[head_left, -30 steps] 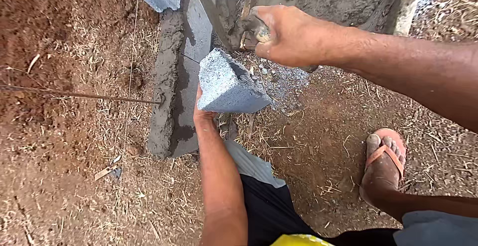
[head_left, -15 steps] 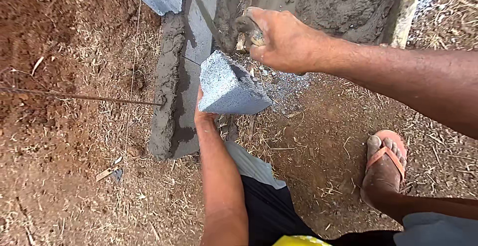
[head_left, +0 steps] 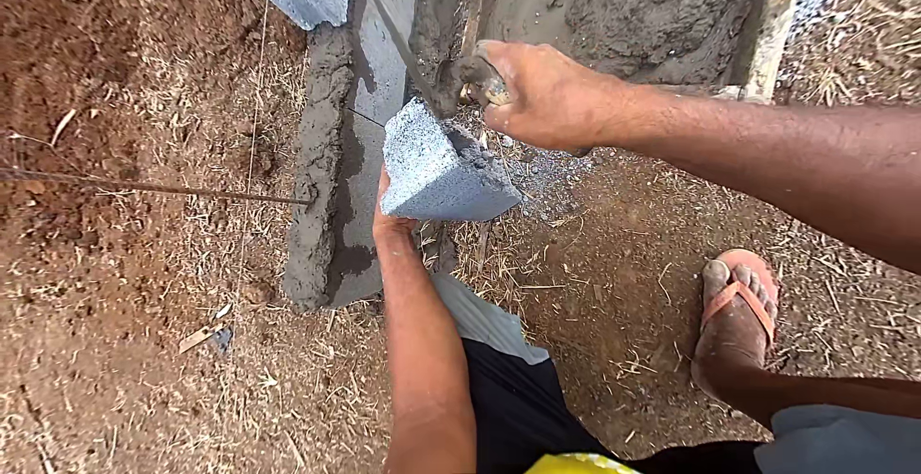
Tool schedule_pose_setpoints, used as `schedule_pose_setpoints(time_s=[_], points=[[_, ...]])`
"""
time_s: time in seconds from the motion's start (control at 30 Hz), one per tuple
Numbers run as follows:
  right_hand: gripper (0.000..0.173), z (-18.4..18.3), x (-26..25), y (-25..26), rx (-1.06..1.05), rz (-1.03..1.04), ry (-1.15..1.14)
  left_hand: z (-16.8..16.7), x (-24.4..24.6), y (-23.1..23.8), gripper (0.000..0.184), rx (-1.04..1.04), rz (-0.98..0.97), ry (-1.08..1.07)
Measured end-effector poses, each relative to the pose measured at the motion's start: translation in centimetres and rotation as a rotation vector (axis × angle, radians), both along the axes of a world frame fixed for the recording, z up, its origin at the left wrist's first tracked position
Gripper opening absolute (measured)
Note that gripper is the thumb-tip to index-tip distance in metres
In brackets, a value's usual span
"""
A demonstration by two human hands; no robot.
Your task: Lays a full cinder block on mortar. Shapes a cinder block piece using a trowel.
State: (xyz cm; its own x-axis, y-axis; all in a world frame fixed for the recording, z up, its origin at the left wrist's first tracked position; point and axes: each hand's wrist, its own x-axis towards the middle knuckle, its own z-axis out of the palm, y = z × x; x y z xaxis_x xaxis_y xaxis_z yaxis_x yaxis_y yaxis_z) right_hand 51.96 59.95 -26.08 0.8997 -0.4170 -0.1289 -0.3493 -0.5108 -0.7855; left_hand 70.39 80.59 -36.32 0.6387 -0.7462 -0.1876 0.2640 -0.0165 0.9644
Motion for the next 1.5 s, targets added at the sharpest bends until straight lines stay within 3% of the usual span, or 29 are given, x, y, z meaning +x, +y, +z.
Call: schedule_pose_setpoints(time_s=[0.17, 0.4, 0.63, 0.87, 1.1, 1.23, 1.4, 1.5], points=[[0.028, -3.0, -1.0, 0.0, 0.050, 0.074, 0.258, 0.2, 0.0, 0.1, 0.046, 0.069, 0.050, 0.023], [0.030, 0.8, -0.4, -0.2, 0.012, 0.020, 0.119, 0.1, -0.1, -0.1, 0.044, 0.030, 0.011, 0.042], [0.027, -5.0, -2.5, 0.8, 0.118, 0.092, 0.401, 0.0, 0.1, 0.5, 0.052, -0.009, 0.008, 0.096], [0.028, -2.0, -1.3, 0.1, 0.066, 0.046, 0.220, 0.2, -0.4, -0.2, 0.049, -0.005, 0.036, 0.063], [0.033, -6.8, -3.5, 0.6, 0.182, 0.111, 0.486, -0.2, 0.2, 0.2, 0.049, 0.022, 0.037, 0.023], [0.030, -5.3, -3.2, -0.6, 0.236, 0.024, 0.403, -0.4, 0.0, 0.2, 0.049, -0.030, 0.033, 0.025], [0.025, -2.0, -2.1, -1.5, 0.266, -0.051, 0.216, 0.3, -0.3, -0.1, 0.045, 0.119, 0.123, 0.082], [0.030, -2.1, -1.2, -1.1, 0.223, -0.036, 0.177, 0.3, -1.1, -0.2, 0.045, 0.092, 0.185, 0.081]])
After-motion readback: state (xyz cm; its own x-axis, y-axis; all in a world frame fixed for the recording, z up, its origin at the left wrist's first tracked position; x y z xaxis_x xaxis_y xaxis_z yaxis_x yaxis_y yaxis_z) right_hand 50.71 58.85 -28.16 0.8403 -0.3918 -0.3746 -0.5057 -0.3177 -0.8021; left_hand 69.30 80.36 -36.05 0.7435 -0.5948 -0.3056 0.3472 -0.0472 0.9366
